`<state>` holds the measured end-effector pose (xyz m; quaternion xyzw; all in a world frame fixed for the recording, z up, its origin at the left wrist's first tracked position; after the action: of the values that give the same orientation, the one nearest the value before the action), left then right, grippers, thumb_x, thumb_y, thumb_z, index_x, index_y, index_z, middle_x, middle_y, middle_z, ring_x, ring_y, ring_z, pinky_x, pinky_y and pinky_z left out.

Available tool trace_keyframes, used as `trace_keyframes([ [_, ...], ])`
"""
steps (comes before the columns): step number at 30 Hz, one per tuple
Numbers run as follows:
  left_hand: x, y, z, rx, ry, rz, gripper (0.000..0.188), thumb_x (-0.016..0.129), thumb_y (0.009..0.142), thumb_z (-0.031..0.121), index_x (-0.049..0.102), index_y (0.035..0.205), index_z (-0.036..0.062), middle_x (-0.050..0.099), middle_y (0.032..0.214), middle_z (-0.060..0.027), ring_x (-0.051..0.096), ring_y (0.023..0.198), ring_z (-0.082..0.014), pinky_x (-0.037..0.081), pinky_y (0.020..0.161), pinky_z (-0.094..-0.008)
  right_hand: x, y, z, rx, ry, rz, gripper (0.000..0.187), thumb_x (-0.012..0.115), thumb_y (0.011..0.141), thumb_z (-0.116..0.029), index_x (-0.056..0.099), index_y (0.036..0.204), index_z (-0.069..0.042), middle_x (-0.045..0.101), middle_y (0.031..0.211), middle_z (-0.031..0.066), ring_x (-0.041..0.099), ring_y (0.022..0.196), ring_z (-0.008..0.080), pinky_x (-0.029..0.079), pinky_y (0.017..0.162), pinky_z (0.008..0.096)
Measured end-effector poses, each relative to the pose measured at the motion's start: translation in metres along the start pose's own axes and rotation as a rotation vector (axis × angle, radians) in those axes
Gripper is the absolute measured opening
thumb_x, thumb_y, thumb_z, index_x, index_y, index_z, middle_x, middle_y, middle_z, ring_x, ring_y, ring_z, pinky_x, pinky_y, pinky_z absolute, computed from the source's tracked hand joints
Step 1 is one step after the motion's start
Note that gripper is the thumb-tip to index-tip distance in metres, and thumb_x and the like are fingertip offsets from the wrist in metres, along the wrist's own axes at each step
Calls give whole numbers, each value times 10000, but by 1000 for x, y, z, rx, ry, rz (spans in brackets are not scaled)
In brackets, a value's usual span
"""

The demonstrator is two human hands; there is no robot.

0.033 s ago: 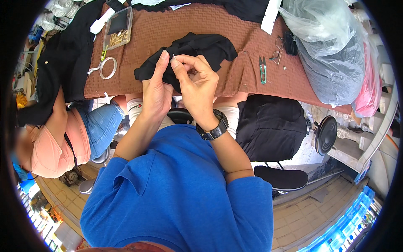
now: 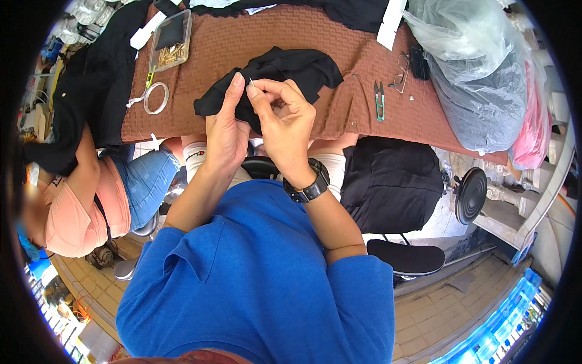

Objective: The person sews a white label onto a black garment using a needle and thread. They use small shears to cut the thread after finishing the stitches.

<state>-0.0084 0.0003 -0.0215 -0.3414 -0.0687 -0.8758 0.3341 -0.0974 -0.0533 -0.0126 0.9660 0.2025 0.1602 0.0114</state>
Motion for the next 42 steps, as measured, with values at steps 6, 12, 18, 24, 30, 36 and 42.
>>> trace_keyframes([
  [6,-1,1,-1,38,-1,-14,144,652,993,182,676,1068,61,680,1014,-14,635,948,-91,511,839,-274,0,0,0,28,61,-10,116,728,896,4,741,1007,33,558,830,-6,542,687,50,432,587,193],
  [12,3,1,2,60,-46,20,81,654,979,103,672,995,26,655,953,-9,584,847,-65,486,706,-234,0,1,4,28,54,-7,120,745,895,-29,744,1003,23,581,823,-3,553,677,53,442,578,198],
  [18,2,2,2,43,-62,35,77,656,975,96,676,997,26,658,949,-8,589,836,-63,489,685,-233,1,2,8,-8,68,-14,114,750,896,-47,747,997,5,585,820,-4,558,685,56,457,584,203],
  [24,3,2,2,43,-71,66,76,661,972,96,681,993,26,663,949,-7,592,823,-62,485,672,-230,1,3,11,-25,67,-23,117,744,906,-63,742,1014,-18,644,857,-10,572,720,59,473,633,204],
  [30,5,2,3,55,-70,80,72,661,973,98,683,980,30,662,934,-1,585,811,-58,473,659,-226,4,5,13,-22,77,10,109,760,891,-63,748,986,-10,574,819,-8,560,697,61,472,587,210],
  [36,4,4,2,69,-62,75,69,662,973,101,683,968,37,655,916,10,577,800,-55,466,660,-227,5,6,15,-1,65,21,111,768,886,-73,749,976,-11,573,815,-12,570,696,62,488,589,204],
  [42,-2,5,-3,78,-59,60,83,663,972,106,689,989,28,670,946,-3,594,830,-61,475,681,-223,6,7,14,58,127,19,112,772,884,-72,735,944,15,653,885,20,611,685,70,521,600,206],
])
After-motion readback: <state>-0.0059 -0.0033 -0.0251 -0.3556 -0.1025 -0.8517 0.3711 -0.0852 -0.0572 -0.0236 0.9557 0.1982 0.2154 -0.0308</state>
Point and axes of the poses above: each hand's wrist, its own y-axis towards the middle knuckle, its own x-axis out of the palm, z = x × y, the point moved 3 cm from there along y, towards the middle knuckle
